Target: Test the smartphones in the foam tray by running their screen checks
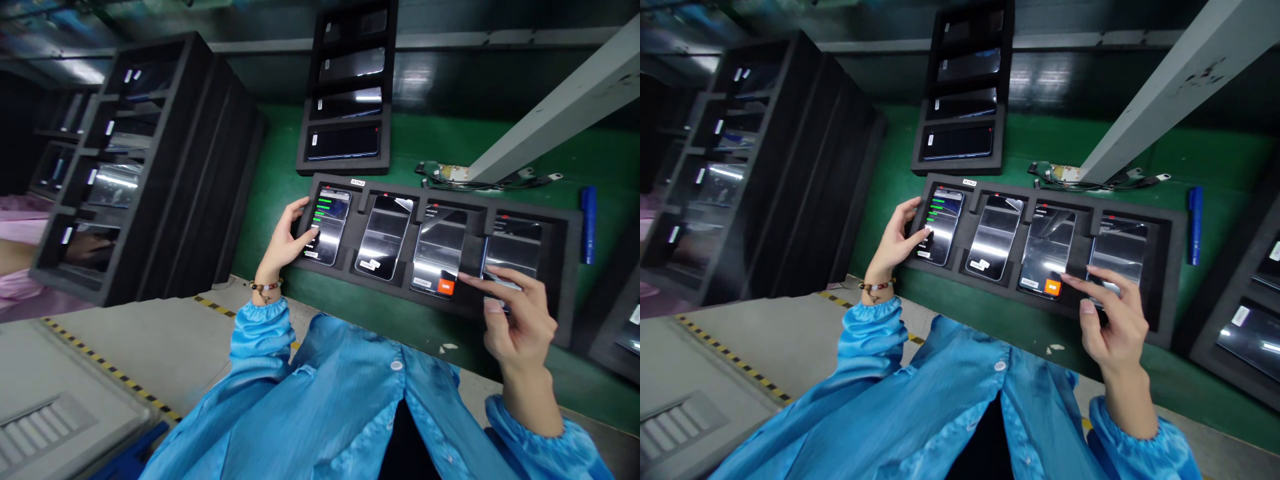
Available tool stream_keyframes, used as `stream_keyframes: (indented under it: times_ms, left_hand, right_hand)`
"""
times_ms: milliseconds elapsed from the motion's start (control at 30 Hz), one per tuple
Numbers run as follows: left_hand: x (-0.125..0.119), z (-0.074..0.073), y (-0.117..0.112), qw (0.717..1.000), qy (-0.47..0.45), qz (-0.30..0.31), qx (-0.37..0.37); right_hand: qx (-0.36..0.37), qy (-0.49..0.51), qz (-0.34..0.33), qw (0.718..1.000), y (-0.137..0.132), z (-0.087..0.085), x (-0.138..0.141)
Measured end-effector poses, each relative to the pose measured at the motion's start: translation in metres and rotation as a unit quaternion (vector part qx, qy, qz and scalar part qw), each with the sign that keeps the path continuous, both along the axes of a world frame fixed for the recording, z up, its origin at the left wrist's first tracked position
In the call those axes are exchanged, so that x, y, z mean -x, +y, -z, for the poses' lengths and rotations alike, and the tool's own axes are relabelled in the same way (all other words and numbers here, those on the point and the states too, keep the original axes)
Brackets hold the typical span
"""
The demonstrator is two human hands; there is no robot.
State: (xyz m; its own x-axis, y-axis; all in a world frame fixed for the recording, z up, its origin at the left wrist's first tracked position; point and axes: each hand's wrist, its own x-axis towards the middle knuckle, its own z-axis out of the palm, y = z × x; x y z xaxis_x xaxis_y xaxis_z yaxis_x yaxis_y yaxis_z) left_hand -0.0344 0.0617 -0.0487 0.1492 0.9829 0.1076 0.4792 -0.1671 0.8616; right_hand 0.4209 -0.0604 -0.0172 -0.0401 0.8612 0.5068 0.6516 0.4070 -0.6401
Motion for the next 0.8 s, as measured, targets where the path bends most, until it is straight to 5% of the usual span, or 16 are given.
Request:
stream_keyframes:
  times_ms: [800]
  left_hand:
    - [-0.0044,-0.0068,-0.0009,1.0,0.019,-0.017,-0.005]
  right_hand:
    - [0.015,0.006,0.039,0.999,-0.0037,0.0024,-0.0003]
